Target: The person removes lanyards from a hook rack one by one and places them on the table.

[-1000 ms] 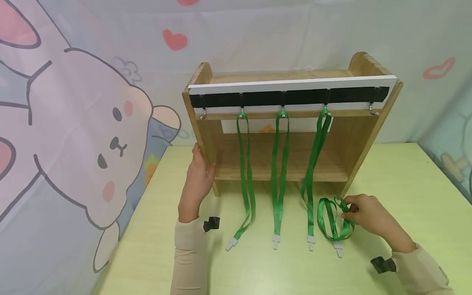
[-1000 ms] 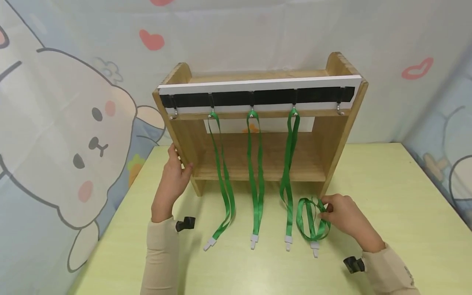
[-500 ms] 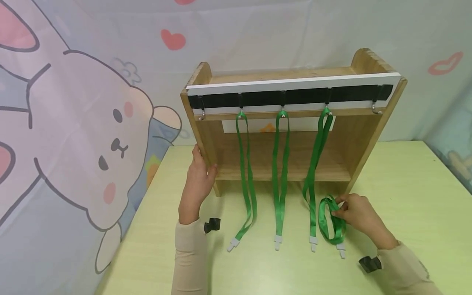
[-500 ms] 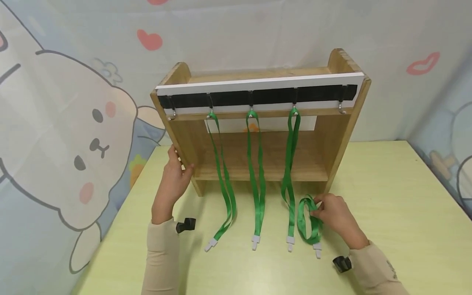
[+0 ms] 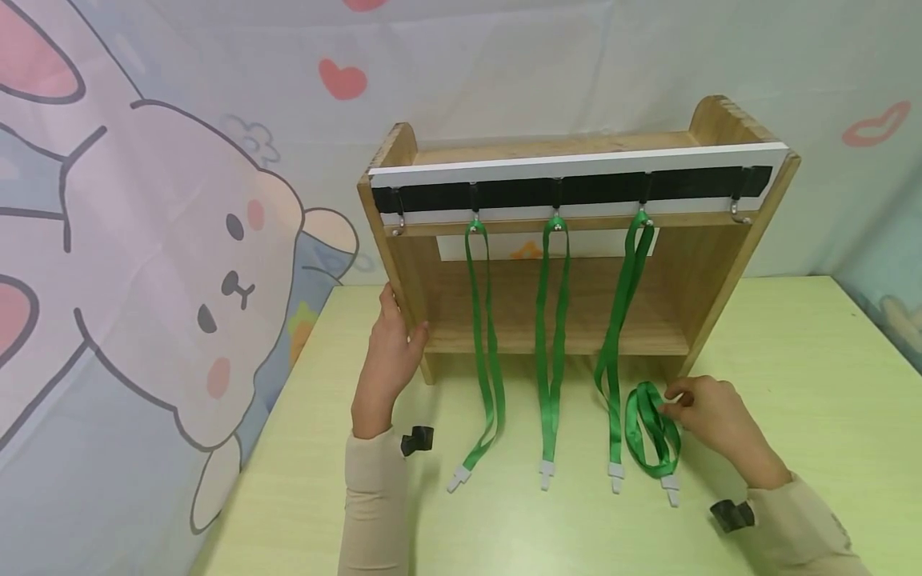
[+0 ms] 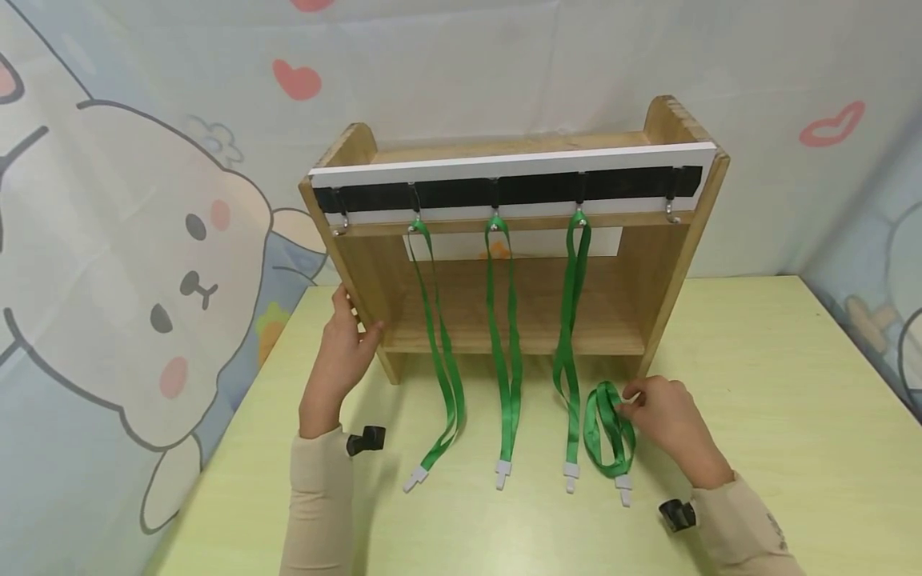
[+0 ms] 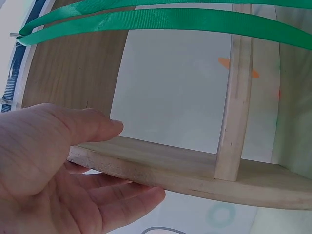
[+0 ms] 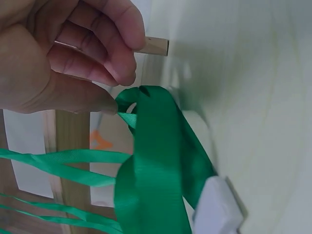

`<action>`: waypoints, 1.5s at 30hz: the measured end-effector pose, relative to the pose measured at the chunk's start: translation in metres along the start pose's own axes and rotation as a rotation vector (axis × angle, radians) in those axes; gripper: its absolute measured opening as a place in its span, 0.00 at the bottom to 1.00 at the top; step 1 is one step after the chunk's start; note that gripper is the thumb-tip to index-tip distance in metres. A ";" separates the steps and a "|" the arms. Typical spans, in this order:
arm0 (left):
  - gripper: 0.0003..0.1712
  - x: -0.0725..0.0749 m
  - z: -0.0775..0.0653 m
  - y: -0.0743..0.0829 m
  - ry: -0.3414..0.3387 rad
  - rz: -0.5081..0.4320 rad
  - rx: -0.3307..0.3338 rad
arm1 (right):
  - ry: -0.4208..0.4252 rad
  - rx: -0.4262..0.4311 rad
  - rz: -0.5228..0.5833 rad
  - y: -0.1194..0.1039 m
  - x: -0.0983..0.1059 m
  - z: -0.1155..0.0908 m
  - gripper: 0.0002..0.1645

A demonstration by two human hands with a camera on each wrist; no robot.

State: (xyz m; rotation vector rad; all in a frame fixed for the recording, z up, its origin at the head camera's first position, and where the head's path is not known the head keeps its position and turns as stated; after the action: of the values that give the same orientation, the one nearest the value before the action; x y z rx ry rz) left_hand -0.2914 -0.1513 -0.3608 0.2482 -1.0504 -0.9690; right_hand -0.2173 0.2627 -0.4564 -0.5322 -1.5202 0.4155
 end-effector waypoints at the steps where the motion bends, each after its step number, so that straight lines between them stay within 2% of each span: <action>1: 0.44 0.000 0.000 0.000 0.002 -0.001 0.002 | 0.001 0.003 0.001 0.000 0.001 0.001 0.09; 12: 0.44 0.004 -0.001 0.003 0.002 0.015 -0.015 | 0.034 0.014 -0.003 -0.007 0.013 0.000 0.09; 21: 0.45 0.004 -0.002 0.000 -0.010 -0.011 0.005 | 0.253 0.117 0.047 -0.042 0.044 -0.012 0.06; 31: 0.44 0.001 -0.002 -0.002 0.002 -0.056 -0.015 | 0.560 0.212 0.245 -0.074 0.074 -0.020 0.08; 37: 0.45 -0.001 -0.001 0.001 0.008 -0.042 -0.022 | 0.617 0.212 0.367 -0.087 0.083 -0.018 0.14; 45: 0.45 -0.001 -0.001 0.001 0.004 -0.025 -0.001 | 0.658 0.194 0.416 -0.106 0.083 -0.012 0.17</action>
State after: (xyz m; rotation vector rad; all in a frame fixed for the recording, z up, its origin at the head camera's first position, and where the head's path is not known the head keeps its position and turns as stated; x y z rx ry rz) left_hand -0.2896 -0.1503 -0.3611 0.2631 -1.0459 -0.9910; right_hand -0.2110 0.2223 -0.3274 -0.7447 -0.7248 0.6268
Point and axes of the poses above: each hand's wrist, its own z-axis towards the middle knuckle, its own x-axis out of the back of the hand, y = z × x, the point moved 4 cm from there along z, towards the middle knuckle, and after that the axes turned 14 degrees about -x, right-handed, at the moved point
